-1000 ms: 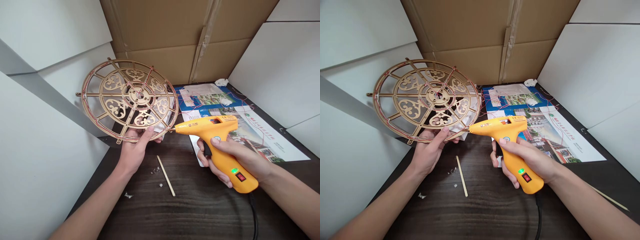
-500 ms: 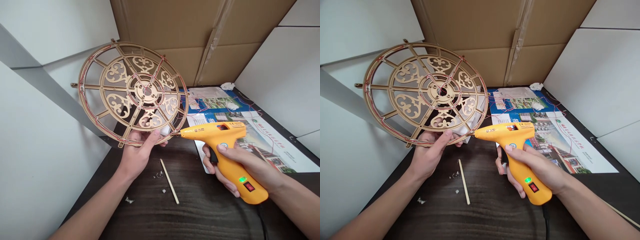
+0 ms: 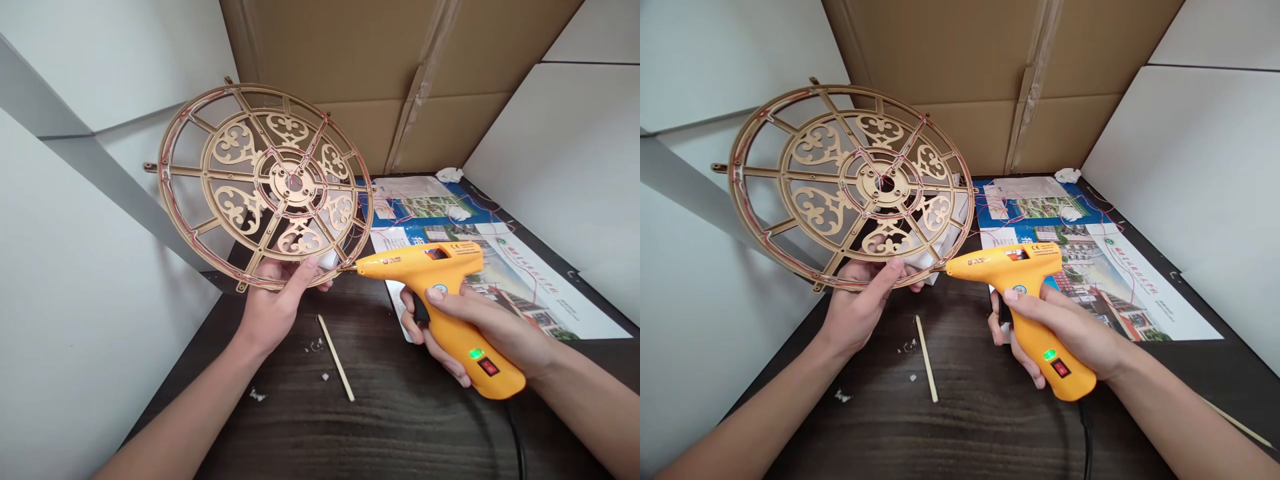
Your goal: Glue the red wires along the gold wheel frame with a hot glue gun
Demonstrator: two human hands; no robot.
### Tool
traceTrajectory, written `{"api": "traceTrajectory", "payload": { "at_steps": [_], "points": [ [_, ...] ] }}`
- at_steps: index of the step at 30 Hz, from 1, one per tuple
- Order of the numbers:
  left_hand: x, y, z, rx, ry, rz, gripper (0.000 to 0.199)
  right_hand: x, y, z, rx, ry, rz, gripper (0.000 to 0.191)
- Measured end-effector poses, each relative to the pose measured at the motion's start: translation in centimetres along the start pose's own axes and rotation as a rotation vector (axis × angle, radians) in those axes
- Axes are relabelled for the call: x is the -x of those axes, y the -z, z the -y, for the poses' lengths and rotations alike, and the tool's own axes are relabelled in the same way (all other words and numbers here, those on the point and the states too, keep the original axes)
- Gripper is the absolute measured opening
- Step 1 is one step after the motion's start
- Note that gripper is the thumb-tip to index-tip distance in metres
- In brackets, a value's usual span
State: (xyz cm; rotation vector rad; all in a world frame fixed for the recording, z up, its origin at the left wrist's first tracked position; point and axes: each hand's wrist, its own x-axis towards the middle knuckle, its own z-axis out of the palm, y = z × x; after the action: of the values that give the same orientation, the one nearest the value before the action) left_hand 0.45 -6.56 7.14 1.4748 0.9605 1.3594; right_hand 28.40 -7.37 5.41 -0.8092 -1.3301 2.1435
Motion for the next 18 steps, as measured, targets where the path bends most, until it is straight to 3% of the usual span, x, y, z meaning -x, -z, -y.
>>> {"api": "traceTrajectory", "payload": {
  "at_steps": [9,12,15,18],
  "points": [
    [0.0,0.0,0.3,-0.03,0.044,0.0,0.029,0.0,-0.8,0.1,0.002,-0.018,0.027,0.037],
    [-0.1,-0.1,0.2,0.129,0.119,-0.003,0.024,0.4,-0.7,0.5,-0.049,0.043,0.022,0.041],
    [-0.3,-0.1,-0.3,0.402,0.215,-0.005,0.015,1.2,0.3,1.3,-0.043,0.07,-0.105,0.054],
    [-0.6,0.2,-0.6,0.446,0.19,-0.039,0.016,1.8,1.6,2.1,-0.022,-0.076,-0.322,0.074]
  ]
}}
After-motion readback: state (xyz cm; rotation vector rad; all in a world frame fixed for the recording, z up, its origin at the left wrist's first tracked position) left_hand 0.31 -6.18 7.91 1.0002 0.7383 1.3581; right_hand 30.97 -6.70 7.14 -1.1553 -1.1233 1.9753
